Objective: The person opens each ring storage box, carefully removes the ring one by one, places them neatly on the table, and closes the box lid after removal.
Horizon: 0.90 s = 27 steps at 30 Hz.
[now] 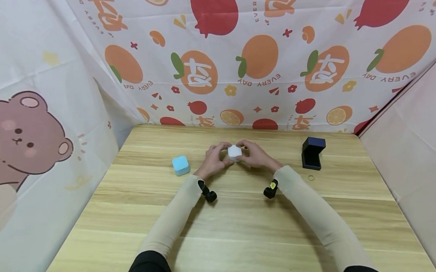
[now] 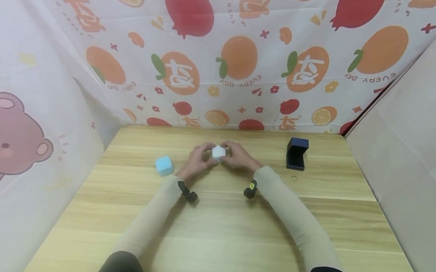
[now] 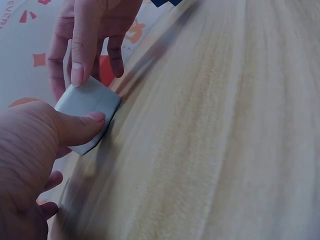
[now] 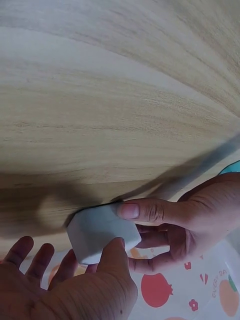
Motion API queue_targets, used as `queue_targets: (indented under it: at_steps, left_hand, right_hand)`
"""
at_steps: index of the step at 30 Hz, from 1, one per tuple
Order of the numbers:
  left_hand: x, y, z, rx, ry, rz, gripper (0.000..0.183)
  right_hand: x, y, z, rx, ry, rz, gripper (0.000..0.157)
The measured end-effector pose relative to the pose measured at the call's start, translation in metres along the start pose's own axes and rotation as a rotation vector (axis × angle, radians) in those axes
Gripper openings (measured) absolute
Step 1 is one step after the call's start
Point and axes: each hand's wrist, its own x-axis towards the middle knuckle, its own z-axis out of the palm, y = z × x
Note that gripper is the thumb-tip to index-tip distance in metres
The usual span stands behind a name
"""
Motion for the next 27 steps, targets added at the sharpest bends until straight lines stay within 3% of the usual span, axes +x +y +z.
queue_targets:
  at_steps: [13, 27]
  left_hand:
    - [0.009, 0.001, 0.000, 0.020, -0.025, -0.004, 0.047]
    - [0.013, 0.001, 0.001, 0.052, -0.036, 0.008, 0.044]
  right_hand:
    - [0.006, -0.004, -0.002, -0.024, -0.035, 0.056, 0.042]
    - [0.008, -0.004, -0.004, -0.040, -0.029, 0.027, 0.037]
